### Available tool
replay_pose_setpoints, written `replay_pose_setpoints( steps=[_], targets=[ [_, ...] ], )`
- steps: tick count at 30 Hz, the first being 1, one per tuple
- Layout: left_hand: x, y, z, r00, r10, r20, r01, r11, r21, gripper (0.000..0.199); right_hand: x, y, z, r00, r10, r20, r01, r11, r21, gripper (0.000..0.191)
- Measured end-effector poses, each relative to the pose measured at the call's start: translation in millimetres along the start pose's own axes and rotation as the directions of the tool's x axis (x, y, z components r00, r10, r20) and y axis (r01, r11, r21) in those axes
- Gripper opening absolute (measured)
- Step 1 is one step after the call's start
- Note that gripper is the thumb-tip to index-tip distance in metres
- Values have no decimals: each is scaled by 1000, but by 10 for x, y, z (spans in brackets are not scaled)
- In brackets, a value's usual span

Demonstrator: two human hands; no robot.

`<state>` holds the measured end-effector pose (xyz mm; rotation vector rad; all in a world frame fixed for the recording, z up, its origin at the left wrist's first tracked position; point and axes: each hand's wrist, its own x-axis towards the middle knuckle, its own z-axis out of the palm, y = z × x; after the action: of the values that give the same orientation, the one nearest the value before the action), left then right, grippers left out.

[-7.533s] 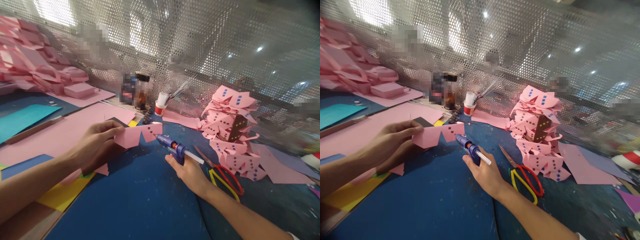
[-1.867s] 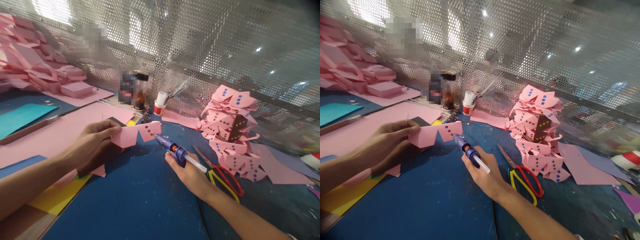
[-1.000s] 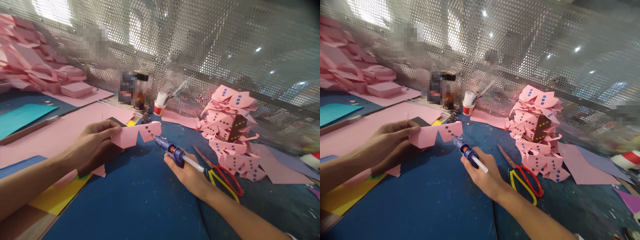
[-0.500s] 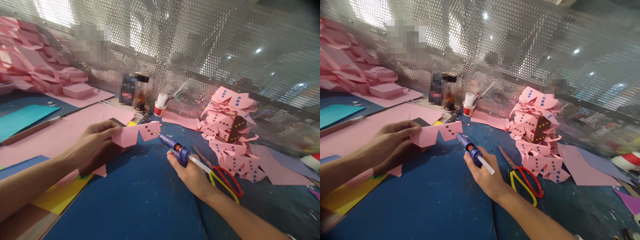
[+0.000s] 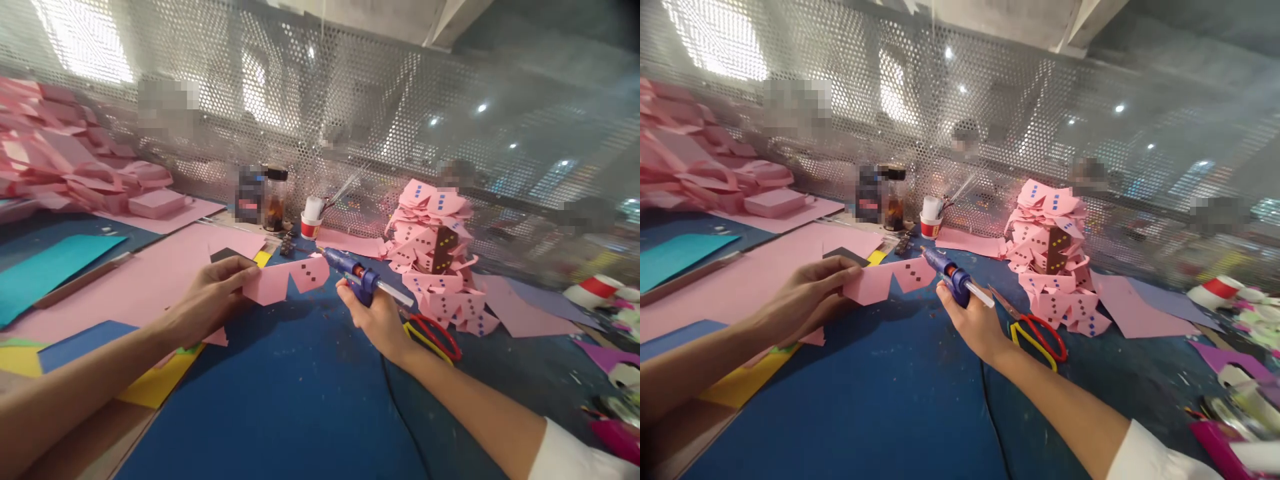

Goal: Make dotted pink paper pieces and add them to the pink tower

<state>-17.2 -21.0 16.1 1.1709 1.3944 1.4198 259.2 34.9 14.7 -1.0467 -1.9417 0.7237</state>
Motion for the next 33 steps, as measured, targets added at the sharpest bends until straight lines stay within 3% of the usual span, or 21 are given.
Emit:
replay_pose_setpoints(
  steps=[6,10,15,22,33],
  targets=[
    [-45,-33,55,996,23,81,-20,999,-32,29,-298,-134,-127,998,-15,-64,13,999,-34,39],
    [-94,-21,126,992,45,115,-48,999,24,31,-626,-167,-126,999,3,-36,-5,999,-47,36],
    [-158,-14,171,983,67,168,-83,992,93,34,-884,-287,-116,997,-70,20,71,993,-98,25],
    [-199,-5,150,958,87,274,-145,969,199,29,-903,-331,-70,989,-92,112,105,987,-119,17],
    [-287,47,223,920,141,366,-205,969,141,29,-907,-338,33,986,-85,146,103,987,-120,15]
  ],
)
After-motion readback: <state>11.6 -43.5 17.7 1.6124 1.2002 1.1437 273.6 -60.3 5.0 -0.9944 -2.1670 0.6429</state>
